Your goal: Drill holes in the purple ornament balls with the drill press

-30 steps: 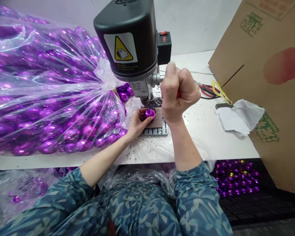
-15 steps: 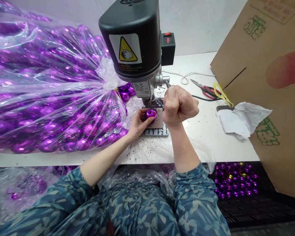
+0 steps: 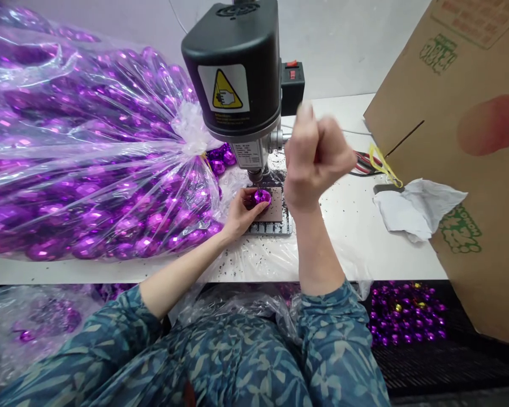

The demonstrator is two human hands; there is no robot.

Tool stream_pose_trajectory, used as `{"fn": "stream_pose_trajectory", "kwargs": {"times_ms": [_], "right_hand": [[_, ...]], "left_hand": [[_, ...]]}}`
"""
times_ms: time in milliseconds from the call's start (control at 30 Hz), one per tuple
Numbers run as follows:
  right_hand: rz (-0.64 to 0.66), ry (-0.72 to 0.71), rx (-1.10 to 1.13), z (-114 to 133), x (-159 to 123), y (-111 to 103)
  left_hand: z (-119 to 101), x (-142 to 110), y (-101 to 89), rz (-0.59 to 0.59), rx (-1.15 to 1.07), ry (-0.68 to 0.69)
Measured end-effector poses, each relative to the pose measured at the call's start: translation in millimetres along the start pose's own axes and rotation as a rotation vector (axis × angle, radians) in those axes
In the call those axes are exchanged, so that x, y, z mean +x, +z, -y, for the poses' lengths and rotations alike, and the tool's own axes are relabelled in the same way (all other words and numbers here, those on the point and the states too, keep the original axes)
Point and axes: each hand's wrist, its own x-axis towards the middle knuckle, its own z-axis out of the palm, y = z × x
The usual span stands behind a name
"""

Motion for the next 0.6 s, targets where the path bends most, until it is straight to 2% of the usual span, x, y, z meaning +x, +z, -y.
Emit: {"fn": "stream_pose_trajectory", "kwargs": {"times_ms": [100,167,200,267,333,400,467,533,600], "right_hand": [[0.079,0.041,0.008,10.7,20.6,16.2],[0.098,0.03,0.026,11.8,26.5,21.0],[0.101,0.028,0.04,11.2,27.2,21.8],[0.097,0.021,0.066,9.8,26.0,21.4],[0.092,0.011,0.077,9.4,23.8,20.6],[0.087,0.017,0.066,10.3,22.7,20.5],[0.087,0.049,0.035,11.7,22.6,20.3],[0.09,0.076,-0.016,12.8,23.1,19.3],[0.102,0.09,-0.047,13.4,23.4,17.3]], "left_hand": [[-18.2,-16.2,-10.9,-0.026,0.081,0.027],[-32.3,-39.0,-26.4,0.078,0.115,0.071],[-38.0,-53.4,-35.9,0.197,0.132,0.097],[-43.8,-85.8,-55.9,0.525,0.201,0.141],[-41.0,-118.8,-73.6,0.845,0.386,0.186],[-31.8,-147.1,-86.4,1.031,0.653,0.306],[-21.6,-165.7,-94.4,1.095,0.845,0.518],[-15.9,-169.1,-98.8,1.115,0.863,0.693],[-17.4,-152.9,-100.9,1.036,0.799,0.657]]}}
